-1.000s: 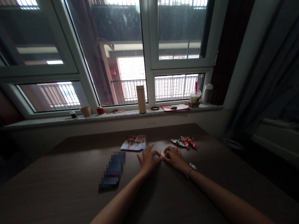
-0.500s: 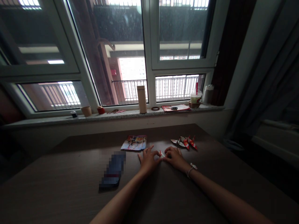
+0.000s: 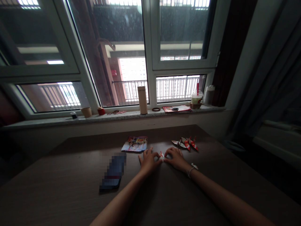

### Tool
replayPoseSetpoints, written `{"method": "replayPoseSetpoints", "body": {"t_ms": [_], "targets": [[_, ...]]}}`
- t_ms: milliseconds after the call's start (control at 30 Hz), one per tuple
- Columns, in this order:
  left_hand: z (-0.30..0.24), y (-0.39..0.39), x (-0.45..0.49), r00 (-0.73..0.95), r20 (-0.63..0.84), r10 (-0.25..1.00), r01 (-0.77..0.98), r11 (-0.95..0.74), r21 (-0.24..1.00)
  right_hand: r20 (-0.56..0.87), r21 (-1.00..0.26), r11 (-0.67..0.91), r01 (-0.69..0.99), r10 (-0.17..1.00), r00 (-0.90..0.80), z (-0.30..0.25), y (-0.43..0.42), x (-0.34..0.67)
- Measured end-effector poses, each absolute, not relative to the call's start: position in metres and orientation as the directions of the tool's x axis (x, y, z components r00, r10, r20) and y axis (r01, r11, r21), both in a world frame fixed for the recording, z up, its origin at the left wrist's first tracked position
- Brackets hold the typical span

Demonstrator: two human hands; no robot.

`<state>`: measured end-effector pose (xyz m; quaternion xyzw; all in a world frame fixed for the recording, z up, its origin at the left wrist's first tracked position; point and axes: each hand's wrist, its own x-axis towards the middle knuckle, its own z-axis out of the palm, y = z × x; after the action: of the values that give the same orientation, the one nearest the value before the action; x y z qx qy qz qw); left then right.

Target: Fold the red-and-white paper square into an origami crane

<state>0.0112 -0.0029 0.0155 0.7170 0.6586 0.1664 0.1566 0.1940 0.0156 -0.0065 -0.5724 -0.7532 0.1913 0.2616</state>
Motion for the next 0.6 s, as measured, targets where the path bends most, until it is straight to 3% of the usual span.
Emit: {"method": "replayPoseSetpoints", "body": {"t_ms": [167, 400, 600], "targets": [[0.0144, 0.0007, 0.0107, 0.074, -0.014, 0.997, 0.907, -0.062, 0.417, 0.161, -0.603, 0.238, 0.761, 0.971, -0.177, -0.0083, 0.0194, 0.1945], [0.0141, -0.0031, 0.0105, 0.057, 0.042, 0.998, 0.910, -0.069, 0.408, 0.180, -0.621, 0.244, 0.745, 0.969, -0.166, -0.0076, 0.0175, 0.1945], [0.0107, -0.0013, 0.0047, 0.083, 0.019, 0.996, 0.902, -0.083, 0.424, 0.154, -0.621, 0.269, 0.736, 0.963, -0.222, -0.0043, 0.0188, 0.2002]]}}
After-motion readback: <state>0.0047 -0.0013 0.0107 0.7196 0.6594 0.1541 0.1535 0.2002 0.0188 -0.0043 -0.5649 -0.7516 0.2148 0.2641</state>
